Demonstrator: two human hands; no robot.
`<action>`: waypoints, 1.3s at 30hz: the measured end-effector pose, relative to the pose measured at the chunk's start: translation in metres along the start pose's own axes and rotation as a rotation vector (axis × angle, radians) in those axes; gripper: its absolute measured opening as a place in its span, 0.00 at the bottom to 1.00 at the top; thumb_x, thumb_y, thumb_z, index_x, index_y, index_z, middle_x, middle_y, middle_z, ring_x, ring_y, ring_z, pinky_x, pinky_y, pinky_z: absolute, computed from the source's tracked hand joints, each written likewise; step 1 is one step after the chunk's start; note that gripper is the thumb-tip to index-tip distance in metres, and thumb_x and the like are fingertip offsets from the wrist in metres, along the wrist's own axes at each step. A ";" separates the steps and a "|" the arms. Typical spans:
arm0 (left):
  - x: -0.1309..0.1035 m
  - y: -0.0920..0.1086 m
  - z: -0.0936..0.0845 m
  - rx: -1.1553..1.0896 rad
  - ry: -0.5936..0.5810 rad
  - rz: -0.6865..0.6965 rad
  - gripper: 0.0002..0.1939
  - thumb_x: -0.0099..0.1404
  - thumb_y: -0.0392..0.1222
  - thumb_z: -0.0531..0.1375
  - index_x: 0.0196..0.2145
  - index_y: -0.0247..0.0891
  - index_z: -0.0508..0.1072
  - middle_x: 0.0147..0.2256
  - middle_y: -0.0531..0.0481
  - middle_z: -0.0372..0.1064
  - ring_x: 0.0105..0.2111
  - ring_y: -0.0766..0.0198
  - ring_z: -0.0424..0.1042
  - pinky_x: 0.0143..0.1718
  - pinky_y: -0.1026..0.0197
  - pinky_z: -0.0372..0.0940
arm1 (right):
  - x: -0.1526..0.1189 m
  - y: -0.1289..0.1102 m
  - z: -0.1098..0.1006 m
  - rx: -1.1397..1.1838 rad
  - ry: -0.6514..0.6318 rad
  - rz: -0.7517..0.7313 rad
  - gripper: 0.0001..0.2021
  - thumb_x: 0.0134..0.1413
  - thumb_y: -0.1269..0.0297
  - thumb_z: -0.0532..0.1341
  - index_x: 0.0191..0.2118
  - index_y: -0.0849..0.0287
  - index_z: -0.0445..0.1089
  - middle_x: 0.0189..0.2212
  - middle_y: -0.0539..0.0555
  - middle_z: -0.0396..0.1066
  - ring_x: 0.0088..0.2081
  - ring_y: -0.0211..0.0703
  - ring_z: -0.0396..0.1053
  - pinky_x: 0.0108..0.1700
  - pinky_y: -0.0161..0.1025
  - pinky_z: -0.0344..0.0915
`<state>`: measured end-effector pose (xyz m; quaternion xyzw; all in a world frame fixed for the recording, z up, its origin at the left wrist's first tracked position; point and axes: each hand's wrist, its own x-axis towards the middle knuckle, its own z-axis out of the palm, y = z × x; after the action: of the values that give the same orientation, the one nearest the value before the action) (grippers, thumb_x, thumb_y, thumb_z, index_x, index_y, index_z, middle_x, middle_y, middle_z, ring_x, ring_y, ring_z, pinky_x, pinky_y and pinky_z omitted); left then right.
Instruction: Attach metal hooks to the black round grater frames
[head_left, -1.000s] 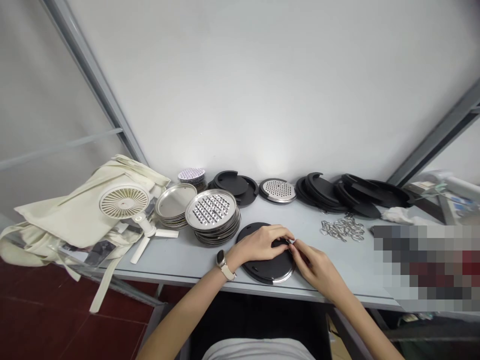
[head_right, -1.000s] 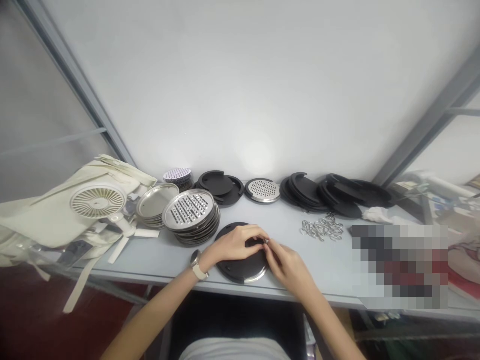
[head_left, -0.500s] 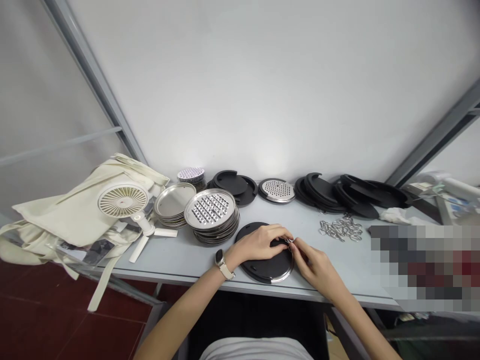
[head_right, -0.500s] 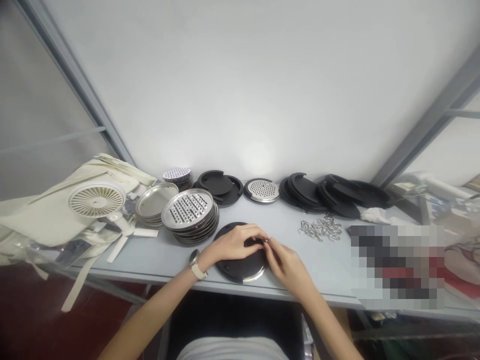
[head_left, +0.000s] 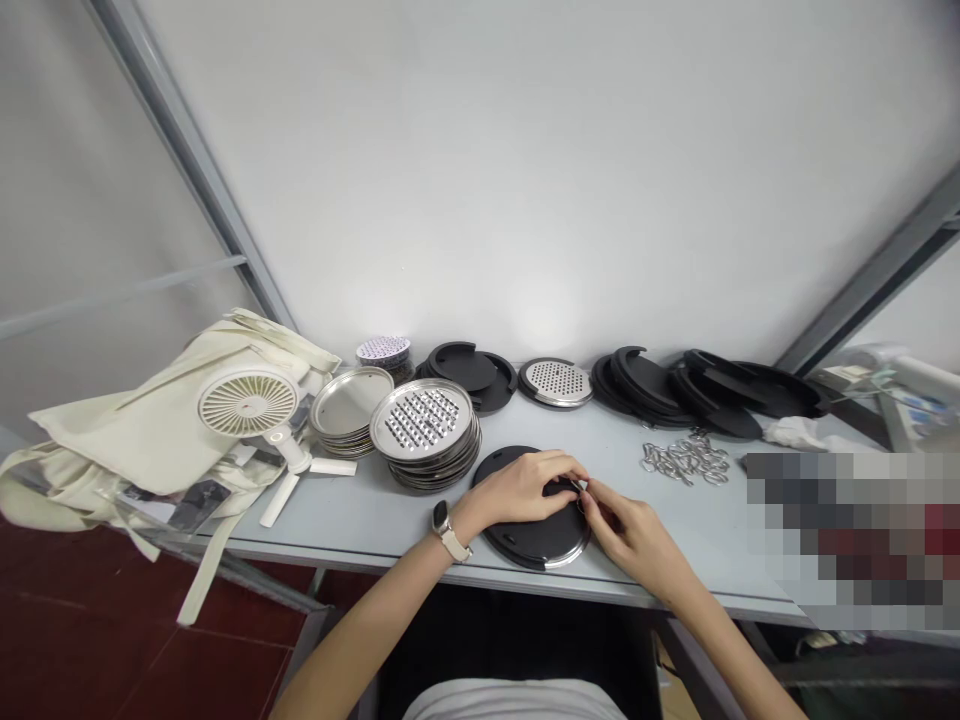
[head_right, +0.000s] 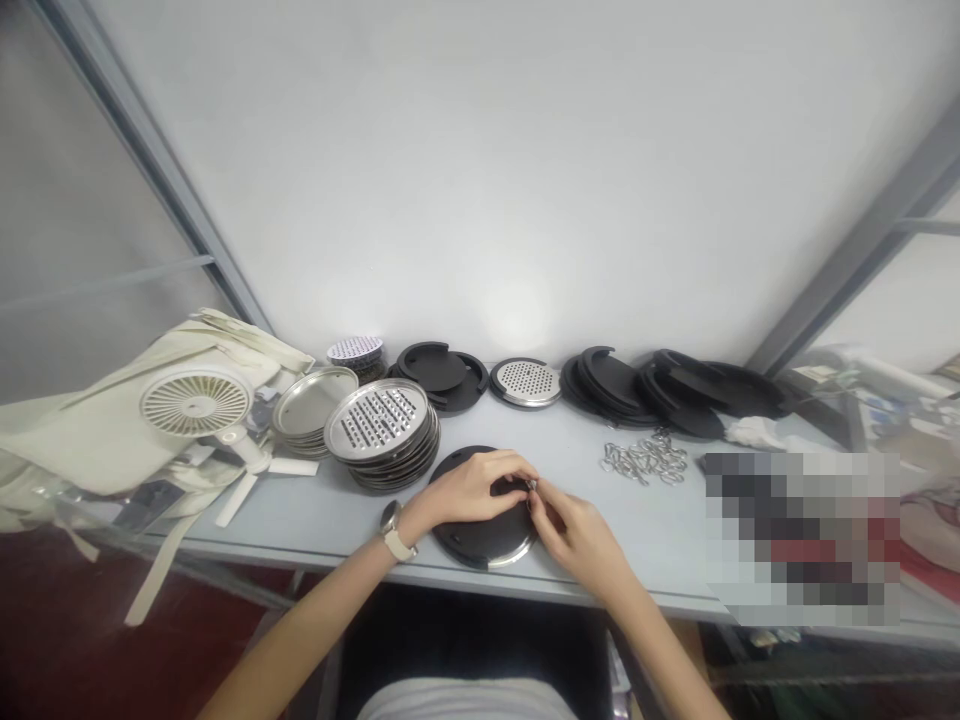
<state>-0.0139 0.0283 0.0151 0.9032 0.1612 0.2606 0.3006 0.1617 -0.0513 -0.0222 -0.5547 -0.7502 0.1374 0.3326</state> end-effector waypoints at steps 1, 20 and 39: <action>0.000 0.000 0.000 -0.001 0.001 0.004 0.12 0.61 0.31 0.56 0.44 0.36 0.69 0.41 0.46 0.70 0.42 0.62 0.69 0.45 0.61 0.63 | 0.000 0.000 0.000 -0.003 0.003 -0.004 0.11 0.63 0.62 0.48 0.34 0.57 0.65 0.18 0.47 0.64 0.19 0.36 0.62 0.24 0.32 0.57; -0.001 0.001 -0.001 -0.022 -0.010 -0.014 0.13 0.62 0.31 0.55 0.45 0.37 0.68 0.42 0.46 0.69 0.43 0.61 0.69 0.47 0.60 0.63 | -0.001 0.000 0.003 -0.077 0.078 -0.096 0.10 0.64 0.63 0.47 0.35 0.57 0.63 0.21 0.51 0.67 0.22 0.38 0.66 0.23 0.33 0.58; -0.001 -0.001 0.000 0.029 -0.006 0.031 0.10 0.63 0.31 0.54 0.44 0.36 0.67 0.42 0.46 0.68 0.43 0.62 0.68 0.47 0.61 0.62 | -0.001 0.000 0.003 -0.059 0.037 -0.030 0.11 0.64 0.62 0.47 0.36 0.58 0.64 0.20 0.49 0.64 0.21 0.38 0.63 0.24 0.33 0.58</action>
<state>-0.0153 0.0284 0.0143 0.9106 0.1502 0.2601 0.2840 0.1599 -0.0522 -0.0243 -0.5553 -0.7560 0.0999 0.3320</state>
